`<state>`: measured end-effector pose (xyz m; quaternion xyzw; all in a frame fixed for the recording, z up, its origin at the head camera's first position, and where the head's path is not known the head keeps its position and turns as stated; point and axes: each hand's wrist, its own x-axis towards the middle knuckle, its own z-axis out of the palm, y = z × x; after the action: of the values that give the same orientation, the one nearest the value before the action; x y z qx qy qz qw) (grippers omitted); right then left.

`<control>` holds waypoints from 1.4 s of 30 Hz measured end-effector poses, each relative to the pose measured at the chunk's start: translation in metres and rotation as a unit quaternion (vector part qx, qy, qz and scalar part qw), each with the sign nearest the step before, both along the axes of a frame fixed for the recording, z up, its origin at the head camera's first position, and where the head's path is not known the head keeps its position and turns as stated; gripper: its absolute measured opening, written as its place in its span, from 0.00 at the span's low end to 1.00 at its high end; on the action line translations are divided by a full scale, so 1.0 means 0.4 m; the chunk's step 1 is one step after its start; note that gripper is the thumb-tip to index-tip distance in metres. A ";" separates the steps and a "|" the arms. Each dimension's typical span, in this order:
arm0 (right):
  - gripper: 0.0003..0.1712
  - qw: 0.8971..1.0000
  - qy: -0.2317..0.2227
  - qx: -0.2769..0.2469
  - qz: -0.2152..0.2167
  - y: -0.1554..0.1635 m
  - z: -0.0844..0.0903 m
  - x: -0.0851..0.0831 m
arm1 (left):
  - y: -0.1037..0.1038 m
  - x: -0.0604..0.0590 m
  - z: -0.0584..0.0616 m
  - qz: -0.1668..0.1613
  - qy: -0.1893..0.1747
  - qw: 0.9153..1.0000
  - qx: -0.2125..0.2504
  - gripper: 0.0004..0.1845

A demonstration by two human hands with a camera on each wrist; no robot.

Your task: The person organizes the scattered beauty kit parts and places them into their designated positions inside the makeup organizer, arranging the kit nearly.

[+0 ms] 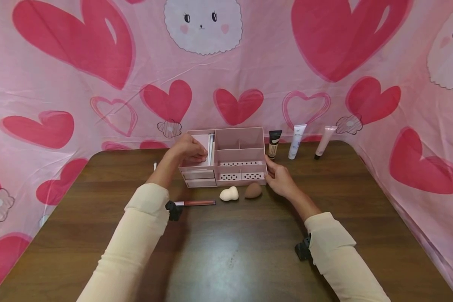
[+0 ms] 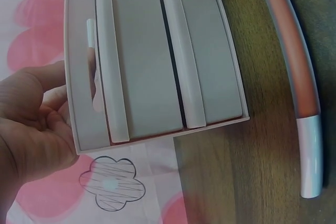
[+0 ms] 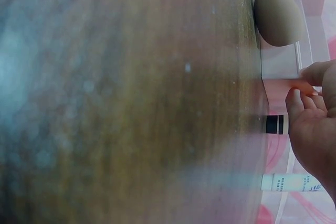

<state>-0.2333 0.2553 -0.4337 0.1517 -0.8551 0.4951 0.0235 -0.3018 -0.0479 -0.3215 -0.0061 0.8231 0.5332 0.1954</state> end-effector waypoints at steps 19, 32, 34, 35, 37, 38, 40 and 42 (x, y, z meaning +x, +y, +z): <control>0.37 1.000 0.000 0.002 -0.008 -0.002 0.001 0.000 | -0.097 0.036 -0.001 0.023 0.073 0.996 0.046 0.15; 0.37 1.000 0.006 0.005 -0.002 -0.005 0.002 0.000 | -0.193 0.073 -0.015 0.075 0.093 0.989 0.082 0.18; 0.37 1.000 0.005 0.001 -0.002 -0.004 0.004 0.001 | -0.209 0.076 -0.019 0.081 0.094 0.989 0.077 0.18; 0.37 1.000 0.005 0.000 -0.002 -0.004 0.005 0.001 | -0.217 0.077 -0.022 0.082 0.094 0.989 0.073 0.18; 0.37 1.000 0.005 -0.001 -0.002 -0.003 0.005 0.002 | -0.235 0.081 -0.026 0.083 0.093 0.990 0.064 0.19; 0.37 1.000 0.004 -0.002 -0.002 -0.003 0.006 0.003 | -0.244 0.082 -0.028 0.086 0.091 0.990 0.062 0.19; 0.38 1.000 0.003 -0.002 -0.001 -0.002 0.005 0.003 | -0.262 0.087 -0.034 0.092 0.087 0.990 0.060 0.19; 0.38 1.000 0.002 -0.004 -0.001 -0.002 0.003 0.003 | -0.281 0.091 -0.039 0.101 0.085 0.989 0.060 0.20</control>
<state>-0.2321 0.2546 -0.4324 0.1516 -0.8535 0.4979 0.0260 -0.2652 -0.1601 -0.3372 -0.0317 0.7982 0.5975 0.0699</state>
